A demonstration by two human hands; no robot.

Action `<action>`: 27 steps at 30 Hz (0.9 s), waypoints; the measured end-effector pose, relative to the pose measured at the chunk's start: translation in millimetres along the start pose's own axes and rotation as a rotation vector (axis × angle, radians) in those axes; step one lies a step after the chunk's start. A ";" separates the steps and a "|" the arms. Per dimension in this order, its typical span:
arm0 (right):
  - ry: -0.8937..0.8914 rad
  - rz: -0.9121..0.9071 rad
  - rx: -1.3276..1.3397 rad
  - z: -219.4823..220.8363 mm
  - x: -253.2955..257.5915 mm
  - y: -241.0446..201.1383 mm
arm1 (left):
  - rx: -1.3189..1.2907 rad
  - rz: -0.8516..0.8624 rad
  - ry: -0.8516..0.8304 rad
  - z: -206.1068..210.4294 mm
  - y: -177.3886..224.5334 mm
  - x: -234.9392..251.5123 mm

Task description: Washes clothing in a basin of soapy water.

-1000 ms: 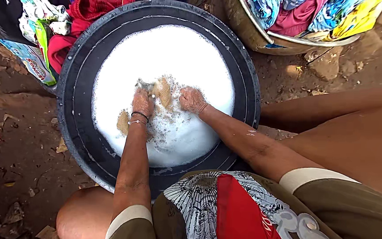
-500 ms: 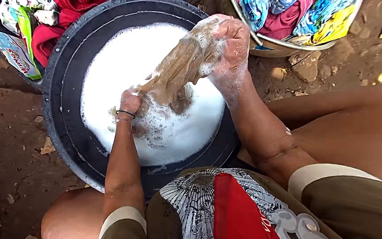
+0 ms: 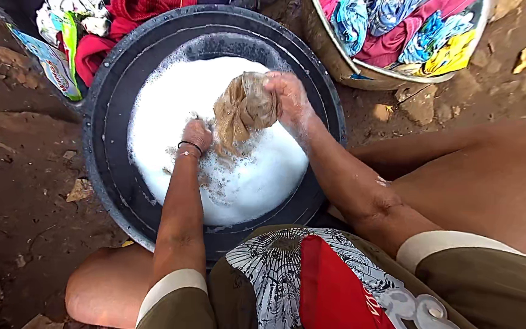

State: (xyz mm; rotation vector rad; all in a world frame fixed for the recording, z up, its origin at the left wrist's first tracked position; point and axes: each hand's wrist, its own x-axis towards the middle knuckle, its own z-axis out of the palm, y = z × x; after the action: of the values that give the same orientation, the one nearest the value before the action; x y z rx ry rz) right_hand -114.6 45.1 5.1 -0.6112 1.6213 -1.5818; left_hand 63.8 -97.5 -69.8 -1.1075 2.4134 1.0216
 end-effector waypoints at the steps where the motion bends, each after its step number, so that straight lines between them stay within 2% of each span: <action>1: 0.060 0.032 -0.022 -1.0 2.0 4.3 | -0.059 -0.063 -0.008 1.7 2.1 -0.4; 2: 0.137 0.058 -0.032 -5.0 2.1 12.4 | -0.215 -0.110 0.061 6.0 -0.2 -2.1; 4: 0.259 0.124 -0.036 -18.4 -1.4 36.7 | -0.708 -0.146 0.279 17.8 -11.9 0.6; 5: 0.282 0.160 -0.071 -23.4 -4.0 46.1 | -0.861 -0.126 0.339 18.5 -16.2 4.5; 6: 0.275 0.192 -0.106 -25.5 -4.9 50.0 | -0.883 -0.105 0.349 12.3 -18.6 6.6; 8: 0.221 0.190 -0.156 -18.5 -5.5 44.2 | -0.661 -0.069 0.351 -3.3 -17.2 4.9; 10: 0.040 0.111 -0.107 -7.0 -12.5 17.3 | -0.431 -0.008 0.341 -9.2 -14.2 4.2; 13: -0.322 -0.110 0.174 7.3 -12.9 -28.7 | -0.179 0.105 0.168 -9.9 -0.1 6.0; 14: -0.373 -0.185 0.242 8.6 -10.3 -36.3 | -0.124 0.112 0.124 -10.0 3.4 7.1; 17: -0.243 -0.274 0.258 -1.1 1.9 -29.2 | -0.207 -0.017 0.205 -13.8 11.2 4.7; 18: -0.208 -0.242 0.213 -3.2 0.7 -24.1 | -0.260 -0.010 0.259 -12.0 9.9 5.1; 20: -0.294 -0.118 0.146 8.1 -7.5 -27.5 | -0.313 0.131 0.285 -9.1 6.7 10.2; 22: -0.473 -0.023 0.201 26.0 -18.3 -33.4 | -0.235 0.238 0.135 -7.9 12.8 11.1; 24: -0.536 -0.044 0.364 30.9 -19.7 -33.8 | -0.042 0.253 -0.016 -1.2 21.2 8.8; 26: -0.374 -0.114 0.408 21.6 -8.9 -31.5 | -0.027 0.181 -0.016 2.4 18.5 10.6; 27: -0.208 -0.125 0.362 13.3 -2.1 -26.1 | -0.104 0.097 0.056 3.4 14.0 11.1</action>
State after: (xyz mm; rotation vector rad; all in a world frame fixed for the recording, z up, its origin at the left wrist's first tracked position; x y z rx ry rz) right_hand -107.3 35.8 32.0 -0.6644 1.1265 -1.7827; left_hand 45.9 -94.8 -71.3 -1.0756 2.5048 1.1741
